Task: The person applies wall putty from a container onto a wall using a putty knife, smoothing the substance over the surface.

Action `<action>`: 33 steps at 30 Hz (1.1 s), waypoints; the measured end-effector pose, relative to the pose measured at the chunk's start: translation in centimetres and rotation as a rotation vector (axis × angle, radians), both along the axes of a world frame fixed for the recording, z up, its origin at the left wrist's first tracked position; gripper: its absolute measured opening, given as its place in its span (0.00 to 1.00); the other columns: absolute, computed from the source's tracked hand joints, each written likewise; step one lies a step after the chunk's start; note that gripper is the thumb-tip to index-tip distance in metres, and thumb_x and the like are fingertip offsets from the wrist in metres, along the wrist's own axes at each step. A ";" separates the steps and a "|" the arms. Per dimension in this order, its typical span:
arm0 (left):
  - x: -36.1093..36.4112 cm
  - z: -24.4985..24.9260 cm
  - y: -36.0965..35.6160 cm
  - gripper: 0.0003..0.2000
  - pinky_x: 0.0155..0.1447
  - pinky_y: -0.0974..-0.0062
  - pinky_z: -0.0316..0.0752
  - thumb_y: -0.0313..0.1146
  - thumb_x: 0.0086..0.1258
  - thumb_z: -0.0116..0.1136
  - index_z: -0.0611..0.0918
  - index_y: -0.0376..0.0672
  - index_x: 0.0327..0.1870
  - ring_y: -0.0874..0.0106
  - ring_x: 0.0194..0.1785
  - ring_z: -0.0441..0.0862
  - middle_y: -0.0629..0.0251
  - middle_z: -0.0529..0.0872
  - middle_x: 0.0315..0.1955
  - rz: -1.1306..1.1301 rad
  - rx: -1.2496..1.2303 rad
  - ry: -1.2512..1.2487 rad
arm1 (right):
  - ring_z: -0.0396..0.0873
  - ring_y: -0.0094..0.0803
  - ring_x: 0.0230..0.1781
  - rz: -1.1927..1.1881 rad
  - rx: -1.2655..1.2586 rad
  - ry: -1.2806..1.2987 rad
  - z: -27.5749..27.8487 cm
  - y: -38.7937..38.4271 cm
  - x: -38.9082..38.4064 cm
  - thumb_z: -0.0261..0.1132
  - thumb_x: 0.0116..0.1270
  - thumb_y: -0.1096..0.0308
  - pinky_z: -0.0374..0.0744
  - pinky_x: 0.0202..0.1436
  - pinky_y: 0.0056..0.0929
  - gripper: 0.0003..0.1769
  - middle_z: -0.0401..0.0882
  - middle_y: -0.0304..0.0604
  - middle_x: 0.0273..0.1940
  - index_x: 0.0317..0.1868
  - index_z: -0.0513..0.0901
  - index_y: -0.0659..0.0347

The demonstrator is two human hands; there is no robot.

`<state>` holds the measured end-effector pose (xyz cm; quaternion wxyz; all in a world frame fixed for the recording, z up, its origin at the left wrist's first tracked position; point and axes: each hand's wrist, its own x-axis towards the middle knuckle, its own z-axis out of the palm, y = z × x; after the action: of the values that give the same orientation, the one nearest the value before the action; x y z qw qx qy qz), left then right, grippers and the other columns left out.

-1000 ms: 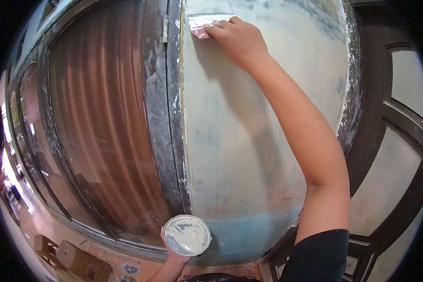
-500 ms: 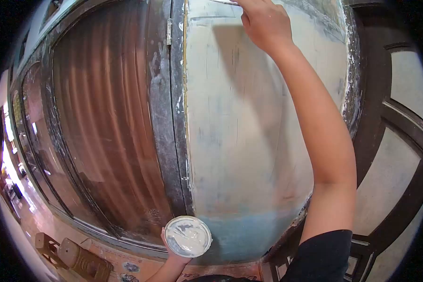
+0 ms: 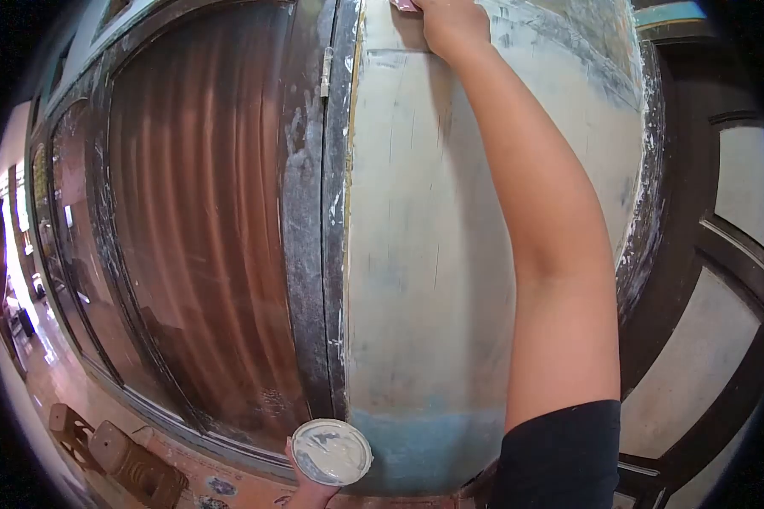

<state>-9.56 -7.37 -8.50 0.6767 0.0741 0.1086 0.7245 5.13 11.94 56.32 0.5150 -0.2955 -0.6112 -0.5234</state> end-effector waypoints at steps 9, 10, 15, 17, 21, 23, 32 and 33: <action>0.6 -0.5 0.7 0.42 0.70 0.41 0.64 0.73 0.62 0.41 0.74 0.48 0.67 0.48 0.66 0.71 0.54 0.75 0.65 -0.186 -0.021 -0.036 | 0.80 0.41 0.49 -0.190 0.129 -0.145 -8.4 2.4 1.2 0.55 0.67 0.70 0.77 0.52 0.41 0.23 0.82 0.34 0.57 0.61 0.81 0.40; 0.9 -0.7 0.4 0.42 0.70 0.41 0.64 0.73 0.62 0.41 0.74 0.48 0.67 0.48 0.66 0.71 0.54 0.75 0.65 -0.192 -0.032 -0.038 | 0.80 0.41 0.49 -0.195 0.118 -0.147 -9.5 2.9 1.2 0.55 0.67 0.70 0.77 0.52 0.41 0.23 0.82 0.34 0.57 0.61 0.81 0.40; 2.5 -0.1 -0.5 0.41 0.70 0.43 0.65 0.72 0.63 0.42 0.74 0.47 0.66 0.48 0.66 0.72 0.53 0.75 0.64 -0.187 -0.005 -0.064 | 0.79 0.38 0.49 -0.165 0.037 -0.159 -14.3 1.4 0.6 0.60 0.63 0.70 0.76 0.50 0.41 0.22 0.82 0.34 0.54 0.58 0.83 0.42; 3.2 -0.3 -1.4 0.41 0.70 0.42 0.64 0.72 0.63 0.42 0.74 0.47 0.66 0.48 0.67 0.71 0.54 0.75 0.65 -0.187 0.003 -0.091 | 0.79 0.38 0.48 -0.123 0.020 -0.150 -16.0 1.0 0.3 0.62 0.61 0.69 0.76 0.49 0.43 0.20 0.83 0.34 0.51 0.54 0.84 0.43; 5.1 0.1 -3.7 0.42 0.71 0.42 0.63 0.73 0.61 0.42 0.73 0.48 0.67 0.48 0.68 0.70 0.55 0.74 0.66 -0.154 -0.043 -0.065 | 0.79 0.37 0.47 -0.073 -0.070 -0.189 -19.5 -0.1 0.2 0.63 0.61 0.69 0.76 0.49 0.44 0.12 0.83 0.35 0.48 0.44 0.86 0.48; 5.9 0.3 -5.1 0.43 0.71 0.42 0.62 0.74 0.61 0.42 0.73 0.48 0.68 0.49 0.68 0.70 0.55 0.74 0.66 -0.159 -0.058 -0.060 | 0.79 0.37 0.47 -0.010 -0.060 -0.178 -21.7 -0.3 0.1 0.63 0.60 0.69 0.76 0.49 0.45 0.11 0.83 0.35 0.47 0.43 0.86 0.49; 7.2 -2.2 -10.3 0.44 0.72 0.42 0.62 0.75 0.62 0.38 0.72 0.48 0.69 0.48 0.68 0.70 0.54 0.73 0.67 -0.163 -0.059 -0.114 | 0.75 0.34 0.49 0.077 -0.263 -0.164 -33.9 -1.2 1.2 0.66 0.57 0.70 0.72 0.50 0.43 0.23 0.82 0.31 0.51 0.55 0.84 0.43; 7.0 -3.1 -10.7 0.43 0.72 0.42 0.61 0.74 0.63 0.38 0.72 0.48 0.69 0.48 0.69 0.70 0.54 0.73 0.68 -0.157 -0.032 -0.134 | 0.75 0.34 0.49 0.085 -0.287 -0.163 -35.4 -1.4 1.4 0.67 0.56 0.70 0.71 0.50 0.44 0.24 0.82 0.31 0.51 0.55 0.84 0.43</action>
<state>-2.56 -18.02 -11.59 0.7383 0.0230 0.0684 0.6706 6.54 10.59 20.89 0.4379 -0.2966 -0.7313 -0.4306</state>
